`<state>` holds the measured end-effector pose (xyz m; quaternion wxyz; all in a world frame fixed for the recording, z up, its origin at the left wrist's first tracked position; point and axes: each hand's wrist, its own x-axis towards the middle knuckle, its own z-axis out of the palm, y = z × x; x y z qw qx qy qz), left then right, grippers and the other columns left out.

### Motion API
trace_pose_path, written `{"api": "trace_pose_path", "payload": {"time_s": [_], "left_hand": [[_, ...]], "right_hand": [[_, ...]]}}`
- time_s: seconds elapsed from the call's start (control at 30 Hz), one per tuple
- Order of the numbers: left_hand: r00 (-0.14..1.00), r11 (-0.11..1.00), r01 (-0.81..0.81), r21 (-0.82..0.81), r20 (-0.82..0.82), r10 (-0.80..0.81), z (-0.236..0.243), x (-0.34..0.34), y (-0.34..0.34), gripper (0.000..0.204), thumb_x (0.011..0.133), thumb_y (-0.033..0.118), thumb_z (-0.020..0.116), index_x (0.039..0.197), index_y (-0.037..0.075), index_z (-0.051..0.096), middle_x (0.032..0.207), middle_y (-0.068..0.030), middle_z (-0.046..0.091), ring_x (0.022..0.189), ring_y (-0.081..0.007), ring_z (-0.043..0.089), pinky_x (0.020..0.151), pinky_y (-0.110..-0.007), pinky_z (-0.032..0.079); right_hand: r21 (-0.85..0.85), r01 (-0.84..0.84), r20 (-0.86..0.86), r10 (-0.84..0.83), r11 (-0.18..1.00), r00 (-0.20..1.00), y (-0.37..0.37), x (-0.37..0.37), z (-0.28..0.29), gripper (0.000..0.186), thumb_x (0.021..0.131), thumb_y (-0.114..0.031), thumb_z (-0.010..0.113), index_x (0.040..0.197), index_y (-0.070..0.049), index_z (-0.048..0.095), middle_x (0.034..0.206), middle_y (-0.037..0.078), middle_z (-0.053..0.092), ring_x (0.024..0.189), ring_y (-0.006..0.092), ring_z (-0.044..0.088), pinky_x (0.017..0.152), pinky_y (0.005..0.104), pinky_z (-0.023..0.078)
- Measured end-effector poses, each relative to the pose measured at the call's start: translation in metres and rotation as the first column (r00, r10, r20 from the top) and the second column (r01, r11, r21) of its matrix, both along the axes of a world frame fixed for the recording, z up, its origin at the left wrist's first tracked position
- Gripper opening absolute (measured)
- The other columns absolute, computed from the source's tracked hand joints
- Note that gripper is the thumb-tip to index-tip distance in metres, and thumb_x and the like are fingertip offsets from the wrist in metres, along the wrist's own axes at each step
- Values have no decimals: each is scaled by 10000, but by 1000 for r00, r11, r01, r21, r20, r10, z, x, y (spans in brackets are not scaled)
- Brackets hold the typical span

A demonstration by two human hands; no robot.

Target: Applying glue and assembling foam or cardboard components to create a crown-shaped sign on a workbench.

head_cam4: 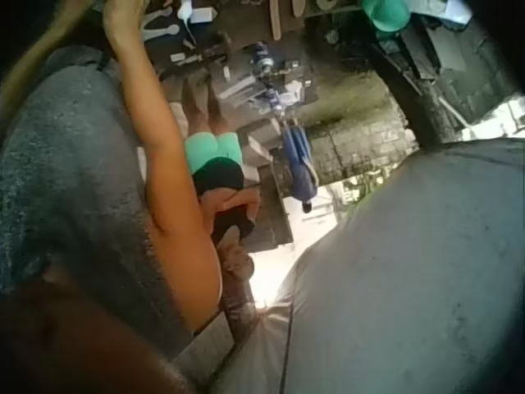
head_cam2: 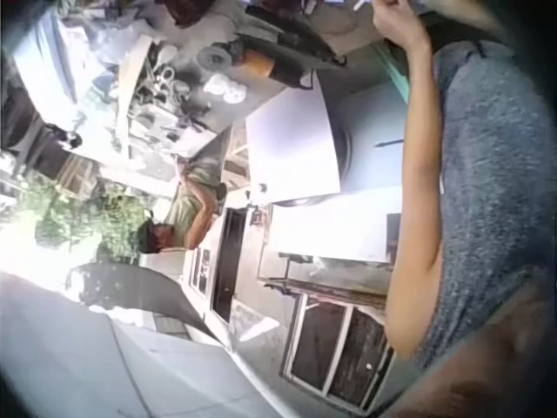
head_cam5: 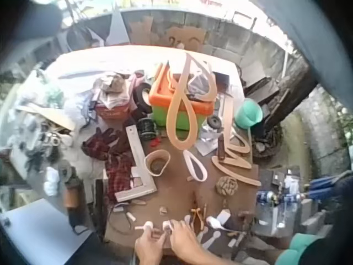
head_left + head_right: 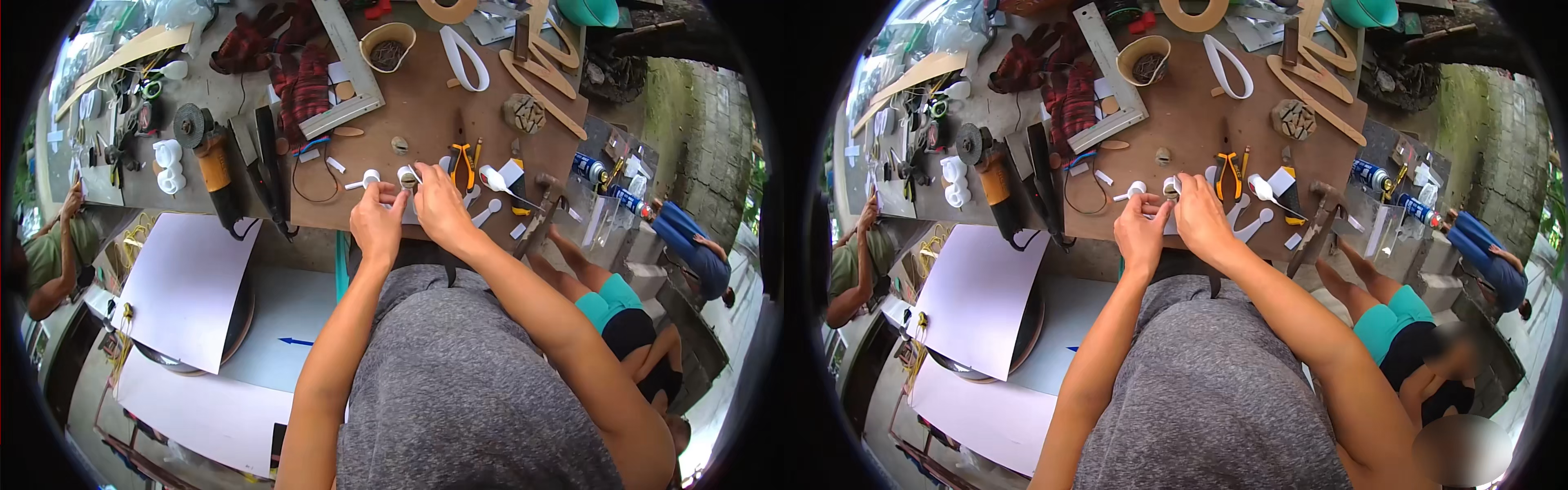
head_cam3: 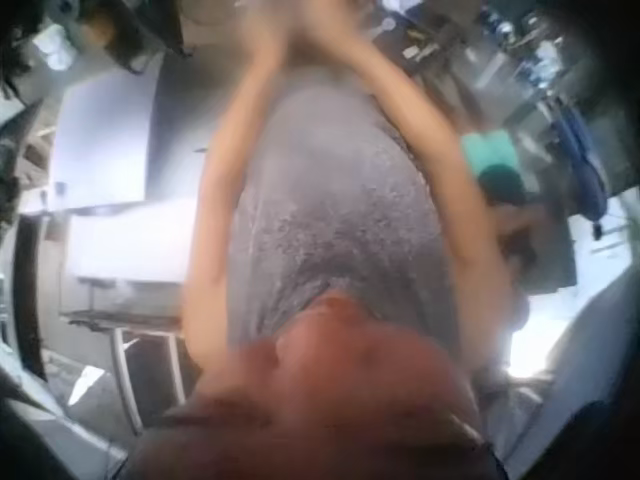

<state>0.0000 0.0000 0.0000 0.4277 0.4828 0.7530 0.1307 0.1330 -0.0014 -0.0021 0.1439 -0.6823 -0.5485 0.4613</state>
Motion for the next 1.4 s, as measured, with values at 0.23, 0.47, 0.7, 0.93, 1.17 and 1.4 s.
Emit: {"api": "trace_pose_path", "payload": {"time_s": [0.23,0.47,0.7,0.93,1.17,1.4], "left_hand": [[1000,1000,-6,13,3,6,-2,-7,2,242,826,225,822,962,59,710,791,-75,761,731,-262,724,690,-382,535],[1000,1000,3,-5,31,-3,0,-1,4,248,826,231,825,974,60,722,776,-81,755,711,-231,720,680,-361,535],[1000,1000,21,14,16,-21,-7,-13,1,183,846,142,816,968,45,721,782,-112,744,699,-200,702,678,-349,538],[991,985,130,116,21,-134,-14,-13,2,220,848,145,828,966,6,705,695,-73,666,642,-146,622,616,-319,496],[991,989,133,66,21,-134,-20,-9,5,200,867,158,820,919,10,695,683,-52,674,617,-120,619,594,-297,479],[994,992,107,74,-25,-105,-16,-24,2,196,858,156,820,925,12,704,680,-60,683,612,-125,622,615,-295,500]], "right_hand": [[103,-104,202,82,989,976,10,-9,4,346,891,-67,613,1219,46,597,1117,202,629,1088,356,574,937,465,423],[115,-229,238,197,967,951,15,10,3,289,908,-113,617,1185,-35,647,1088,123,660,1066,311,574,873,454,386],[111,-37,237,10,993,972,8,-5,-12,401,954,-267,619,1294,-56,588,1167,148,666,1122,337,566,948,487,380],[313,94,177,-156,945,972,-6,9,-7,617,879,-126,672,1414,68,435,1127,215,622,1063,374,556,968,469,448],[322,48,250,-134,946,959,0,21,-8,415,875,-74,574,1266,61,543,1005,179,667,1007,327,595,896,415,467],[377,-30,329,-103,926,939,1,3,-5,135,844,-117,611,949,-36,638,919,144,665,952,300,619,852,407,476]]}}
